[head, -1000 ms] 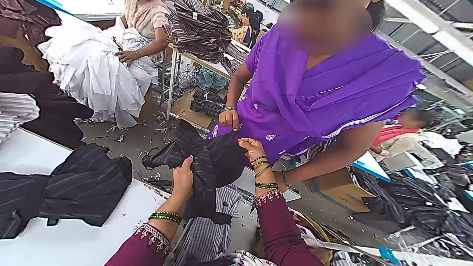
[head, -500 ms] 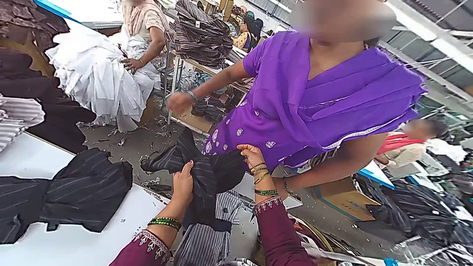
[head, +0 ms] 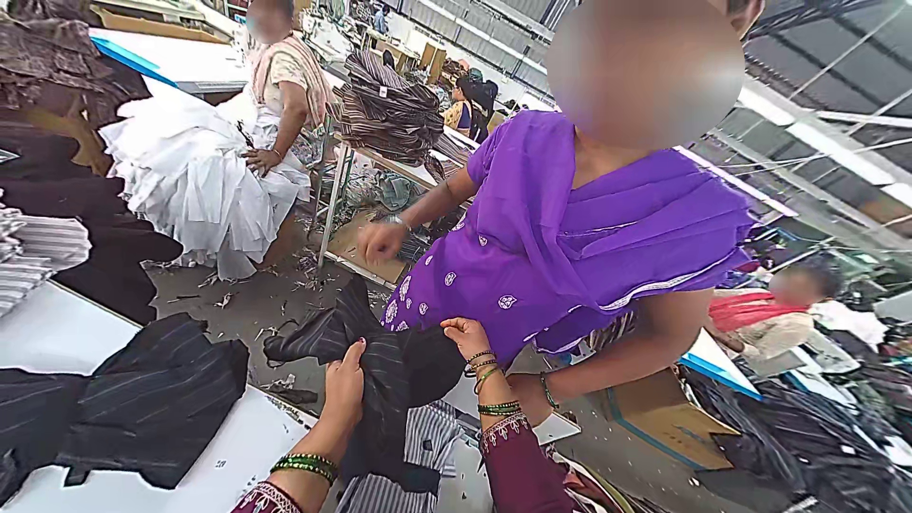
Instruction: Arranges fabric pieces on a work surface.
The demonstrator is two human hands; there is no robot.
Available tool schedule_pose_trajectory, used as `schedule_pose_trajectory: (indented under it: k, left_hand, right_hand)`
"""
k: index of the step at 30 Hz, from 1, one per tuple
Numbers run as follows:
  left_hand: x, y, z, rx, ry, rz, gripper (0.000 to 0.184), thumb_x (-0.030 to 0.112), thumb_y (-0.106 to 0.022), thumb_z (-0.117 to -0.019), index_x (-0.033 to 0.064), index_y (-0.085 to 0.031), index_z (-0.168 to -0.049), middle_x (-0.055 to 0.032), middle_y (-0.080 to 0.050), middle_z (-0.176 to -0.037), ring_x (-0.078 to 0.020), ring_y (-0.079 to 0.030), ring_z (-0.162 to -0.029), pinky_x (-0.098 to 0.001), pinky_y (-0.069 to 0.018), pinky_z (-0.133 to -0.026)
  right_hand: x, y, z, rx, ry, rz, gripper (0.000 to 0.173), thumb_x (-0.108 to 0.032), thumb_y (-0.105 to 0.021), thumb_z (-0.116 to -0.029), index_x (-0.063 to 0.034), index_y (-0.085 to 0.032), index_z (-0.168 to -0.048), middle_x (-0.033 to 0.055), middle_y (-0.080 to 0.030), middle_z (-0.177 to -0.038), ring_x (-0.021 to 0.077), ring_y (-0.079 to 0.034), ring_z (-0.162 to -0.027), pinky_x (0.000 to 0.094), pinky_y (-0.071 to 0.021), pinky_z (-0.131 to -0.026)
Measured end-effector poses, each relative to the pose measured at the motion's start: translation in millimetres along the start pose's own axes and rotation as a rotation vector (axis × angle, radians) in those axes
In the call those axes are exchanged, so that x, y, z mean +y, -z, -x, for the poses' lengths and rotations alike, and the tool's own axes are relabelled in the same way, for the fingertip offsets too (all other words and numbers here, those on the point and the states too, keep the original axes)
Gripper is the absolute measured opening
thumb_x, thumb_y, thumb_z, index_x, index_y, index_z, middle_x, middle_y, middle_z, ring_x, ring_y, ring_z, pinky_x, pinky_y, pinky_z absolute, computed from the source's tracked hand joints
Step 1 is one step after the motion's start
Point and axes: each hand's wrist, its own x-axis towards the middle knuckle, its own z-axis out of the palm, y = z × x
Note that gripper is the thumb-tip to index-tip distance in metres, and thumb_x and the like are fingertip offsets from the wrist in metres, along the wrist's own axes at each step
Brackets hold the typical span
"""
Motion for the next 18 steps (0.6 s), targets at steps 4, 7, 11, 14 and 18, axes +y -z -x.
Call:
schedule_pose_trajectory:
  k: [4, 7, 11, 14, 18]
  left_hand:
    - [-0.5, 0.6, -1.2, 0.005, 0.002, -0.007, 0.018, 0.011, -0.056, -0.104, -0.0039, -0.059, -0.115, -0.0092, -0.067, -0.096, -0.0084, -0.067, -0.085, -0.0266, -0.056, -0.079]
    - [-0.8, 0.7, -1.5, 0.0, 0.005, -0.002, 0.019, 0.011, -0.056, -0.1041, -0.0044, -0.058, -0.115, -0.0095, -0.067, -0.096, -0.0084, -0.067, -0.085, -0.0266, -0.0559, -0.078]
    - [-2.5, 0.6, -2.3, 0.006, -0.007, 0.007, 0.018, 0.01, -0.057, -0.1035, -0.0039, -0.059, -0.114, -0.0091, -0.068, -0.094, -0.0086, -0.068, -0.084, -0.0265, -0.0564, -0.078]
    - [-0.8, 0.6, -0.6, 0.012, 0.003, -0.012, 0.019, 0.011, -0.057, -0.1035, -0.0042, -0.059, -0.115, -0.0099, -0.067, -0.096, -0.0093, -0.067, -0.086, -0.0274, -0.0554, -0.08]
    - [-0.4, 0.5, -1.5, 0.012, 0.002, -0.001, 0.02, 0.01, -0.056, -0.1035, -0.0054, -0.058, -0.116, -0.0107, -0.067, -0.096, -0.0094, -0.067, -0.085, -0.0274, -0.0559, -0.079]
  right_hand:
    - [11.3, -8.7, -1.4, -0.01, 0.003, 0.006, 0.022, -0.007, -0.063, -0.0992, 0.0042, -0.073, -0.116, 0.0195, -0.073, -0.114, 0.0237, -0.067, -0.111, 0.0403, -0.048, -0.103]
    - [18.7, -13.0, -2.0, 0.021, 0.037, -0.053, 0.021, -0.008, -0.064, -0.0997, 0.0047, -0.072, -0.115, 0.0188, -0.073, -0.111, 0.0216, -0.067, -0.106, 0.0378, -0.0491, -0.099]
    - [26.6, -17.3, -2.4, 0.047, 0.093, -0.076, 0.023, -0.007, -0.063, -0.1002, 0.0064, -0.071, -0.117, 0.0202, -0.073, -0.113, 0.0228, -0.067, -0.109, 0.0377, -0.0487, -0.102]
    - [29.8, -17.3, -1.2, 0.04, 0.11, 0.021, 0.026, -0.01, -0.058, -0.103, 0.0061, -0.069, -0.121, 0.0219, -0.072, -0.116, 0.0269, -0.067, -0.112, 0.0407, -0.0477, -0.104]
    - [31.7, -10.9, 3.0, -0.041, -0.009, 0.373, 0.036, -0.019, -0.045, -0.1095, 0.0041, -0.067, -0.126, 0.0233, -0.069, -0.124, 0.0348, -0.063, -0.123, 0.0504, -0.0428, -0.111]
